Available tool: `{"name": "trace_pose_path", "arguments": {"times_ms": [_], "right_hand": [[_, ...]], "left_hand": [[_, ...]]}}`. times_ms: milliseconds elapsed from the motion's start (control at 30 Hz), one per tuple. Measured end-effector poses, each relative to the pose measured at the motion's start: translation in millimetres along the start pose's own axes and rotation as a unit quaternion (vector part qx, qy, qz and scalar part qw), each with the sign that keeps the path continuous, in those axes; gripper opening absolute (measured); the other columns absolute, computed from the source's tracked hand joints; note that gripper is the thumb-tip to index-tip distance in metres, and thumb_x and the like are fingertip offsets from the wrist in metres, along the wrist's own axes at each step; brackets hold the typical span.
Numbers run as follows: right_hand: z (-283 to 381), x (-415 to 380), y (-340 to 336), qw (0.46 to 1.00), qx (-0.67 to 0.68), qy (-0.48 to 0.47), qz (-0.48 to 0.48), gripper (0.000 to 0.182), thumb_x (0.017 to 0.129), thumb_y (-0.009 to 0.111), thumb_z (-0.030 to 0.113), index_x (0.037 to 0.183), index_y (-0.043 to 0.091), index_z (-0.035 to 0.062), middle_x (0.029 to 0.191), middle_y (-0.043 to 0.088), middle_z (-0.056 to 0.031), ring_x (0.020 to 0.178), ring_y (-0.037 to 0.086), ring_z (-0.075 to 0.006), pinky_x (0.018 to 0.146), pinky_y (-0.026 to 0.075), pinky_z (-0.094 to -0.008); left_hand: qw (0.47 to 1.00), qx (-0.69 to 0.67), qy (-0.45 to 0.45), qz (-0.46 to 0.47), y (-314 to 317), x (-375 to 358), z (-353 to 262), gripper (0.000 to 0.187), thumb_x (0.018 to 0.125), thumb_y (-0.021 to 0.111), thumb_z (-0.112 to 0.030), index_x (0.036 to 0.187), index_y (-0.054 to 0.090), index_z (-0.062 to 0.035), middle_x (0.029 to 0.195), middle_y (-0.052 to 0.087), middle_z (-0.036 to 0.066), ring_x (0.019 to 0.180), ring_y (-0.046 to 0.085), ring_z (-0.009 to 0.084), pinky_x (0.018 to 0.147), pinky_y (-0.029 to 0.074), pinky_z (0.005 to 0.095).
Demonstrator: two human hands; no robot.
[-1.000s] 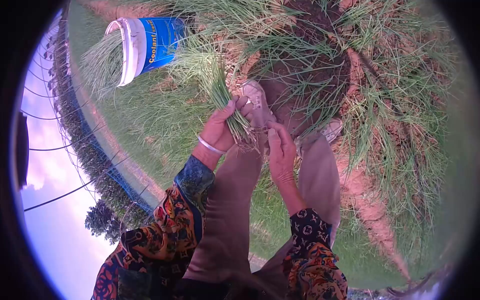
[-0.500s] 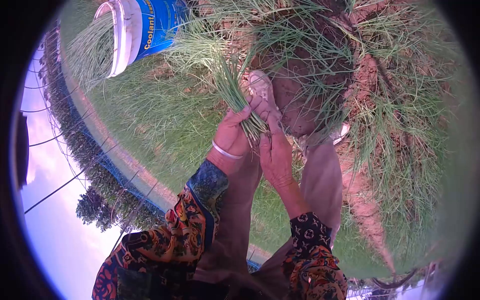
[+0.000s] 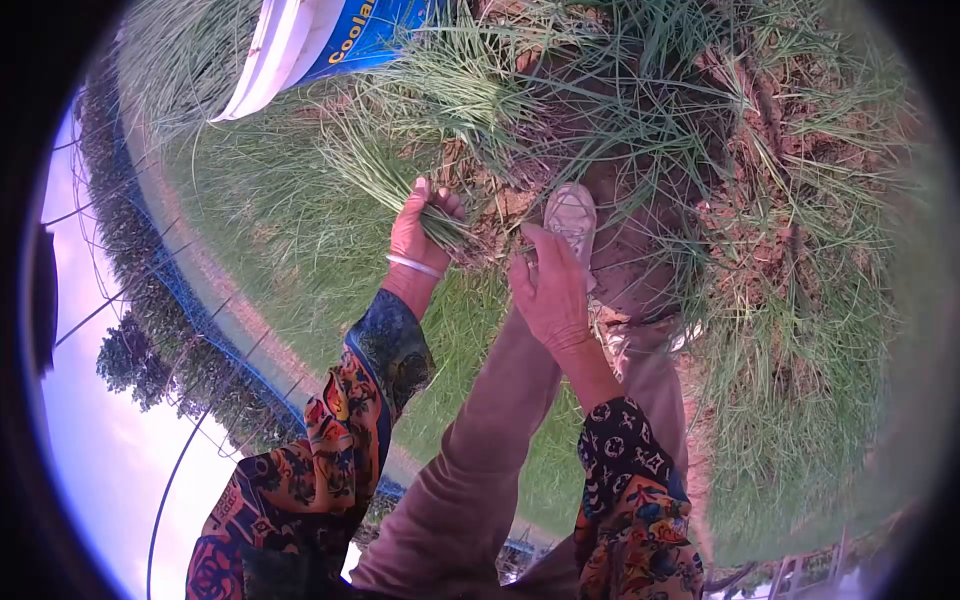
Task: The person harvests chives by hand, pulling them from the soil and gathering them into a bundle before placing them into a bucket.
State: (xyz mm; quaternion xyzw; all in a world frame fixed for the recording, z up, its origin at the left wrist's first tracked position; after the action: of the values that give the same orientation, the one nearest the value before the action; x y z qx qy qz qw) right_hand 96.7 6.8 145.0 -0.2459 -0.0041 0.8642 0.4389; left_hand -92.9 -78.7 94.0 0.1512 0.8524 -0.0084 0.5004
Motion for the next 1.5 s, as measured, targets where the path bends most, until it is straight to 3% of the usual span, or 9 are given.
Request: {"name": "trace_pose_path", "arguments": {"times_ms": [233,400,500,667,767,900,1000,1300,1500], "right_hand": [[-7,176,61,0.976,-0.193,-0.102,-0.004,0.049,0.079,0.060,0.015,0.121,0.046,-0.0037,0.111,0.053,-0.0228,0.107,0.052,-0.0373,0.092,0.044,-0.0428],[-37,171,112,0.952,-0.303,0.004,0.031,0.057,0.076,0.061,0.016,0.123,0.042,-0.0091,0.110,0.053,-0.0246,0.104,0.050,-0.0389,0.092,0.042,-0.0428],[-37,124,132,0.966,-0.256,0.007,0.041,0.055,0.075,0.060,0.012,0.122,0.043,-0.0092,0.105,0.054,-0.0235,0.098,0.051,-0.0373,0.089,0.043,-0.0442],[-53,137,97,0.978,-0.206,0.025,-0.024,0.043,0.076,0.059,0.015,0.113,0.051,-0.0068,0.104,0.054,-0.0227,0.100,0.051,-0.0355,0.088,0.043,-0.0437],[-81,167,54,0.962,-0.249,0.060,-0.093,0.035,0.081,0.059,0.024,0.101,0.057,-0.0041,0.101,0.054,-0.0217,0.100,0.050,-0.0355,0.085,0.043,-0.0465],[-84,179,54,0.932,-0.348,0.034,-0.095,0.047,0.085,0.056,0.038,0.107,0.057,-0.0042,0.113,0.049,-0.0256,0.104,0.048,-0.0403,0.088,0.040,-0.0514],[-79,149,96,0.932,-0.340,0.018,-0.121,0.063,0.087,0.053,0.046,0.125,0.047,-0.0045,0.129,0.038,-0.0302,0.113,0.044,-0.0445,0.092,0.037,-0.0541],[-101,122,123,0.967,-0.104,0.223,0.071,0.081,0.078,0.059,0.058,0.121,0.042,-0.0085,0.105,0.058,-0.0309,0.100,0.057,-0.0443,0.089,0.044,-0.0478],[-96,99,110,0.962,-0.079,0.209,0.159,0.094,0.069,0.068,0.061,0.121,0.042,-0.0121,0.102,0.061,-0.0316,0.097,0.061,-0.0430,0.088,0.046,-0.0467]], "left_hand": [[0.960,0.190,-0.004,-0.205,-41,116,11,0.029,0.076,0.069,-0.012,0.098,0.055,0.0002,0.087,0.065,0.012,0.073,0.064,0.0237,0.067,0.054,0.0381],[0.984,-0.036,-0.107,0.136,24,144,37,0.056,0.083,0.063,-0.052,0.114,0.057,-0.0060,0.105,0.064,0.010,0.094,0.060,0.0241,0.085,0.050,0.0378],[0.976,0.100,-0.158,0.113,7,132,45,0.060,0.085,0.059,-0.055,0.119,0.054,-0.0052,0.118,0.058,0.012,0.108,0.055,0.0273,0.095,0.045,0.0413],[0.971,0.223,-0.077,0.029,-16,155,39,0.053,0.080,0.071,-0.044,0.115,0.057,-0.0061,0.107,0.064,0.008,0.098,0.060,0.0208,0.091,0.048,0.0362],[0.978,0.193,-0.076,0.001,-27,164,46,0.076,0.070,0.081,-0.040,0.121,0.049,0.0051,0.111,0.062,0.015,0.095,0.062,0.0252,0.088,0.050,0.0373],[0.981,0.168,-0.072,0.061,0,151,50,0.053,0.082,0.068,-0.046,0.116,0.057,-0.0073,0.105,0.064,0.007,0.094,0.062,0.0200,0.084,0.051,0.0320],[0.985,0.125,-0.074,0.090,5,145,51,0.056,0.080,0.072,-0.040,0.117,0.055,-0.0026,0.111,0.061,0.009,0.101,0.057,0.0217,0.091,0.047,0.0362],[0.969,0.153,-0.154,0.117,-12,121,48,0.050,0.083,0.066,-0.043,0.117,0.056,-0.0064,0.112,0.062,0.010,0.101,0.059,0.0225,0.092,0.047,0.0381],[0.965,0.118,-0.172,0.157,-17,87,57,0.052,0.083,0.066,-0.041,0.119,0.054,-0.0056,0.111,0.063,0.012,0.101,0.061,0.0232,0.091,0.049,0.0375]]}}
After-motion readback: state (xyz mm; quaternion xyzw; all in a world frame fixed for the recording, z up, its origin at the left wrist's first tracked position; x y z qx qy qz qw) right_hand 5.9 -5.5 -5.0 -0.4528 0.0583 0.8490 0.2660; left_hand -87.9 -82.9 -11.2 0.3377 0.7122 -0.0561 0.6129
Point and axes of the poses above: each hand's wrist, its own x-axis towards the middle knuckle, its own y-axis out of the palm, z = x × y, the point moved 8 cm from there along x, towards the middle knuckle
